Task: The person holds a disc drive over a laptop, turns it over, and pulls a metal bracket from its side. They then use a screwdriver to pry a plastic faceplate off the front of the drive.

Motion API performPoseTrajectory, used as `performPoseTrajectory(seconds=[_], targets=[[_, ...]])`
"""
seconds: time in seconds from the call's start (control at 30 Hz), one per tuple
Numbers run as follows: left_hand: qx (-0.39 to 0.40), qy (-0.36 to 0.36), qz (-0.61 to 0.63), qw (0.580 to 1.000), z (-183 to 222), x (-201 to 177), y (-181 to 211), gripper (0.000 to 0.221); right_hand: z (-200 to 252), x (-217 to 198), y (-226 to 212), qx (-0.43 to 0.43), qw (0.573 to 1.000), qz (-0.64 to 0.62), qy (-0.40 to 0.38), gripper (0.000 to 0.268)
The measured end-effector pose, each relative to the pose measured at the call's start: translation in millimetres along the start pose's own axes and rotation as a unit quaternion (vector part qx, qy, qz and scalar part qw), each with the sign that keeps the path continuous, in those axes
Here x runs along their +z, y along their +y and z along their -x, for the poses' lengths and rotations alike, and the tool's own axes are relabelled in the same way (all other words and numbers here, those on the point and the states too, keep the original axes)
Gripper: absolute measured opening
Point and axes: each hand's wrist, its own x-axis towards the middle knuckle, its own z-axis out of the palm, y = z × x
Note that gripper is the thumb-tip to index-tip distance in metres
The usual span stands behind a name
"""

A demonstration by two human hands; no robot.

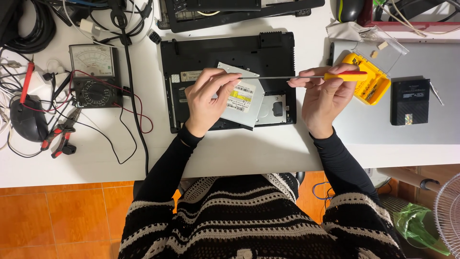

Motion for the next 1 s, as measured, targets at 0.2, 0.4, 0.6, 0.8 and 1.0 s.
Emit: performPoseTrajectory(seconds=[0.2, 0.4, 0.6, 0.8, 1.0], targets=[[-0.067, -0.067, -0.161, 0.982, -21.6, -23.5, 2.9, 0.062, -7.8, -3.6, -3.2, -0.006, 0.999, -0.001, 0.034, 0.027], [-0.095, -0.139, -0.277, 0.946, -3.0, -20.5, -4.7, 0.091, -9.4, -6.7, -1.5, -0.018, 0.999, 0.026, 0.037, 0.027], [-0.122, -0.163, -0.298, 0.933, -0.2, -11.8, -3.9, 0.091, -6.7, -0.7, 3.3, -0.003, 0.999, 0.016, 0.029, 0.027], [-0.151, -0.195, -0.281, 0.927, -1.9, -11.3, -6.8, 0.089, -9.5, 3.1, 4.0, -0.007, 1.0, 0.008, 0.028, 0.027], [-0.156, -0.242, -0.317, 0.904, -11.0, -6.3, 1.8, 0.1, -10.9, 1.4, 6.9, -0.007, 0.999, 0.015, 0.031, 0.03]])
